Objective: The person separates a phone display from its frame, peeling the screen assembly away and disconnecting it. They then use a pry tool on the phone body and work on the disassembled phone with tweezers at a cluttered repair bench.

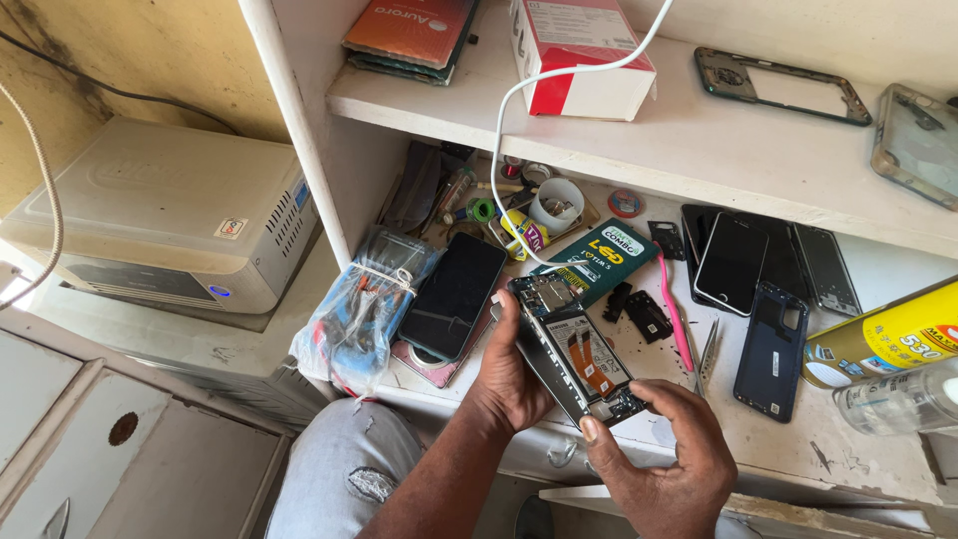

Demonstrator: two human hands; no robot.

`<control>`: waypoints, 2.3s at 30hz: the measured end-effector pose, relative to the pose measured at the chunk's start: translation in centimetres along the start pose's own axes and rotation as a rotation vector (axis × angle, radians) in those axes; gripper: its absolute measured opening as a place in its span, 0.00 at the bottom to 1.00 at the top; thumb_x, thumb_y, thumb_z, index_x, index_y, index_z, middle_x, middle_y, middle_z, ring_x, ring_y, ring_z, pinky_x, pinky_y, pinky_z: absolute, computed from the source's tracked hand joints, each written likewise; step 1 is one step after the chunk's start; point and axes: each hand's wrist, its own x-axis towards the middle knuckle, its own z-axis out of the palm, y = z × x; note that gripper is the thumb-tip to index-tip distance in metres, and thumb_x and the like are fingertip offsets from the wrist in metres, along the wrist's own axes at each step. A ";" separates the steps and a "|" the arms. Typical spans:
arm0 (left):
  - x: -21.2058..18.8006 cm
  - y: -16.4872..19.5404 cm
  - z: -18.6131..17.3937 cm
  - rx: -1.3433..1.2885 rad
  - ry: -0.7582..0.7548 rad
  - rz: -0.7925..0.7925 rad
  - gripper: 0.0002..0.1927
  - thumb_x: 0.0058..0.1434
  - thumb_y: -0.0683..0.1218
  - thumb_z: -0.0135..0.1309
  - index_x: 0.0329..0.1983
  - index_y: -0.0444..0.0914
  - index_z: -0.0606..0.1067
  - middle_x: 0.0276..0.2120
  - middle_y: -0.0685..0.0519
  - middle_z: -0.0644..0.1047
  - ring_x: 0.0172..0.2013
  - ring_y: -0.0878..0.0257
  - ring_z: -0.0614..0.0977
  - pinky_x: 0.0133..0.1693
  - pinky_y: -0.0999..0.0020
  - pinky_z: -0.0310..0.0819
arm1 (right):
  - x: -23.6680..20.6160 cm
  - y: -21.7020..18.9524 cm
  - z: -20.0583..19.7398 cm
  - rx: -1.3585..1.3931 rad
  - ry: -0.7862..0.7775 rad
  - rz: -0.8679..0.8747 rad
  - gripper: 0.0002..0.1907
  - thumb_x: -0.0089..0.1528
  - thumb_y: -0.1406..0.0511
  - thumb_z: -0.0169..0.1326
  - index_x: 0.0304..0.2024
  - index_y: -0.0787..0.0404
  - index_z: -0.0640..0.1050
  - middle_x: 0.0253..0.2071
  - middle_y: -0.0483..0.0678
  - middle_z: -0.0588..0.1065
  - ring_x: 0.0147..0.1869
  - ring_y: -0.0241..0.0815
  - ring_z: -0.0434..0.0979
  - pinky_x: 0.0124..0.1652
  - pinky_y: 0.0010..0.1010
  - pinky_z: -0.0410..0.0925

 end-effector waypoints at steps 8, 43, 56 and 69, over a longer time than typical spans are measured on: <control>-0.3 0.0 -0.4 -0.097 -0.080 0.014 0.58 0.47 0.82 0.52 0.68 0.37 0.66 0.57 0.37 0.73 0.59 0.43 0.77 0.58 0.35 0.73 | -0.5 -1.0 0.9 0.076 0.072 0.074 0.37 0.43 0.62 0.75 0.51 0.66 0.74 0.44 0.52 0.79 0.50 0.41 0.81 0.51 0.32 0.74; 0.6 -0.2 -1.0 -0.142 0.046 0.013 0.54 0.50 0.85 0.42 0.57 0.38 0.75 0.39 0.45 0.78 0.41 0.50 0.83 0.43 0.47 0.81 | 2.0 11.4 -2.9 -0.268 0.094 0.482 0.14 0.63 0.58 0.61 0.47 0.58 0.85 0.30 0.50 0.81 0.32 0.43 0.82 0.39 0.37 0.74; 0.5 -0.1 -1.1 -0.172 0.004 -0.012 0.53 0.50 0.85 0.43 0.59 0.39 0.74 0.39 0.46 0.77 0.41 0.50 0.83 0.45 0.45 0.80 | 3.9 14.1 -3.7 -0.553 -0.366 0.698 0.14 0.59 0.56 0.62 0.37 0.59 0.85 0.31 0.51 0.84 0.35 0.47 0.85 0.39 0.36 0.76; 0.4 0.0 -1.4 -0.147 -0.020 -0.011 0.53 0.52 0.85 0.41 0.61 0.39 0.73 0.40 0.47 0.78 0.41 0.51 0.84 0.45 0.46 0.80 | 0.2 7.4 0.0 0.953 0.038 0.615 0.18 0.61 0.74 0.55 0.54 0.66 0.74 0.40 0.63 0.80 0.36 0.45 0.80 0.39 0.40 0.75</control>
